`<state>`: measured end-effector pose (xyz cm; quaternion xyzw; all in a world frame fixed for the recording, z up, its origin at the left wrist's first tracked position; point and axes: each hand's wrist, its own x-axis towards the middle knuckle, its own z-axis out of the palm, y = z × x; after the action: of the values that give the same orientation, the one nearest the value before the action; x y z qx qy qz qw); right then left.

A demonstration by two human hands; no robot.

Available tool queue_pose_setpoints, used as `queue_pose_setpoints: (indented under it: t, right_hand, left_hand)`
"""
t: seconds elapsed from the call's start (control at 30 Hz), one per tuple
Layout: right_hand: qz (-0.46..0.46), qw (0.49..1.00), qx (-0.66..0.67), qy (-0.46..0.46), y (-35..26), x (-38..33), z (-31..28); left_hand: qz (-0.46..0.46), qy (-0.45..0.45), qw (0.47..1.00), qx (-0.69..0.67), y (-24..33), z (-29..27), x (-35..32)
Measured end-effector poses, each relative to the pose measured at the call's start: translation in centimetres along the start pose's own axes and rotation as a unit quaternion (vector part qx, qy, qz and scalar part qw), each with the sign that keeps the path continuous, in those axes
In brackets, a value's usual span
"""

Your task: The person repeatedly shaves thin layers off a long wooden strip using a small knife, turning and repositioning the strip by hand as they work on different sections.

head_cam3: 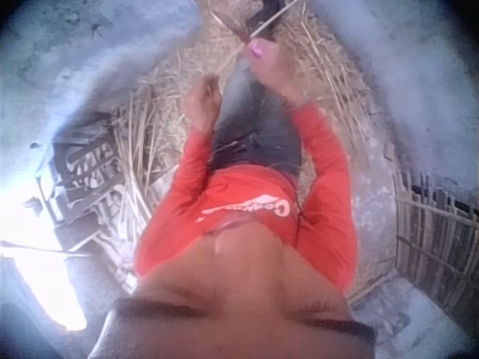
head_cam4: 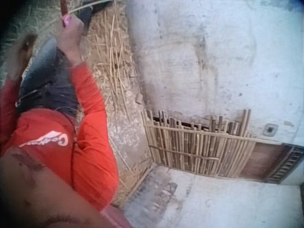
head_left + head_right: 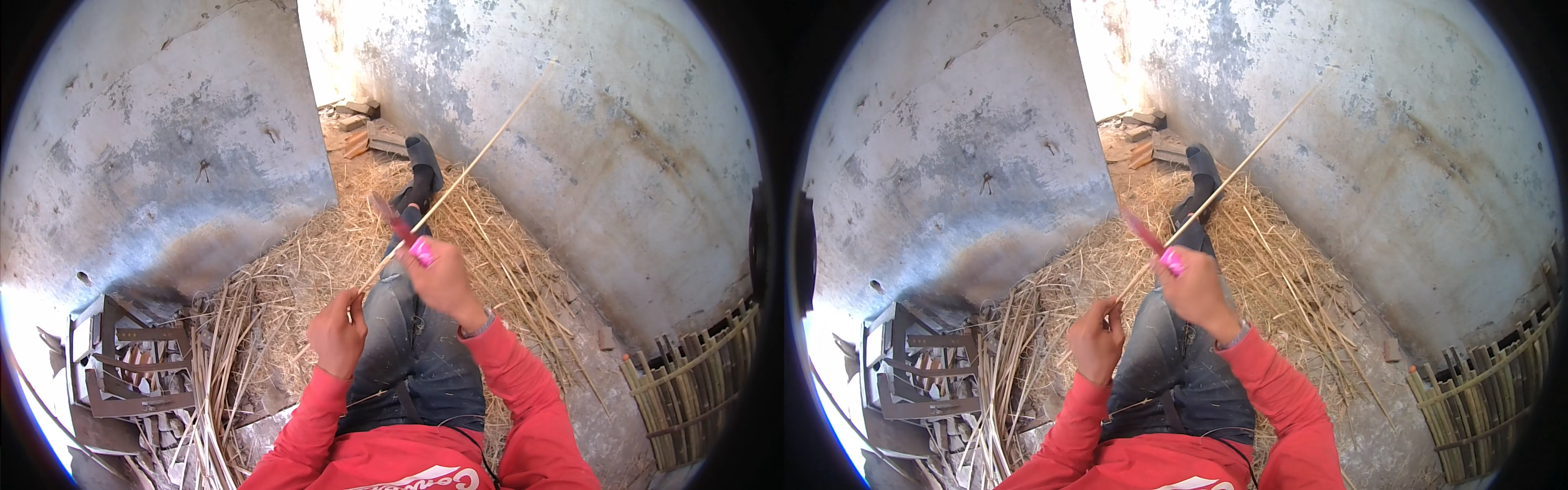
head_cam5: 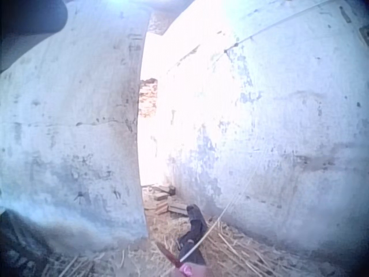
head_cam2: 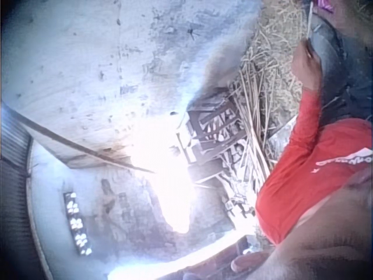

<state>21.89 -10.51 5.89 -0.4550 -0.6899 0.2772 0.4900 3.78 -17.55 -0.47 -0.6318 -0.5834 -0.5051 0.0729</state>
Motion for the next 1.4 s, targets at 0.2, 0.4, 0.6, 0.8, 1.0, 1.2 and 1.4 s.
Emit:
queue_pose_setpoints:
  t: [0.2, 0.4, 0.6, 0.8, 1.0, 1.2, 1.4]
  right_hand:
    - [-0.066, 0.995, 0.053, -0.061, -1.5, -3.6, 3.7]
    - [0.004, 0.998, 0.037, 0.054, -0.2, 0.2, -1.3]
    - [-0.009, 0.997, -0.027, 0.077, 1.7, 1.7, -3.7]
    - [0.056, 0.987, -0.022, 0.146, 3.8, 3.3, -5.7]
    - [-0.020, 0.995, -0.009, 0.097, 4.9, 1.9, -2.9]
    - [-0.027, 0.999, -0.036, 0.025, 2.2, -1.5, 0.1]
    - [0.000, 0.985, 0.029, -0.169, 0.4, -4.2, 1.9]
  left_hand:
    - [-0.108, -0.114, 0.987, 0.035, -3.0, 1.9, 0.6]
    - [-0.161, -0.115, 0.980, -0.025, -6.6, -0.4, -0.5]
    - [-0.190, -0.134, 0.962, -0.143, -6.3, -2.6, -0.9]
    - [-0.177, -0.120, 0.961, -0.176, -4.3, -3.5, 0.0]
    - [-0.172, -0.110, 0.959, -0.197, -2.2, -3.3, 0.2]
    - [-0.178, -0.116, 0.955, -0.208, -1.5, -2.2, 0.1]
    - [-0.202, -0.127, 0.941, -0.240, 0.1, -1.6, 0.7]
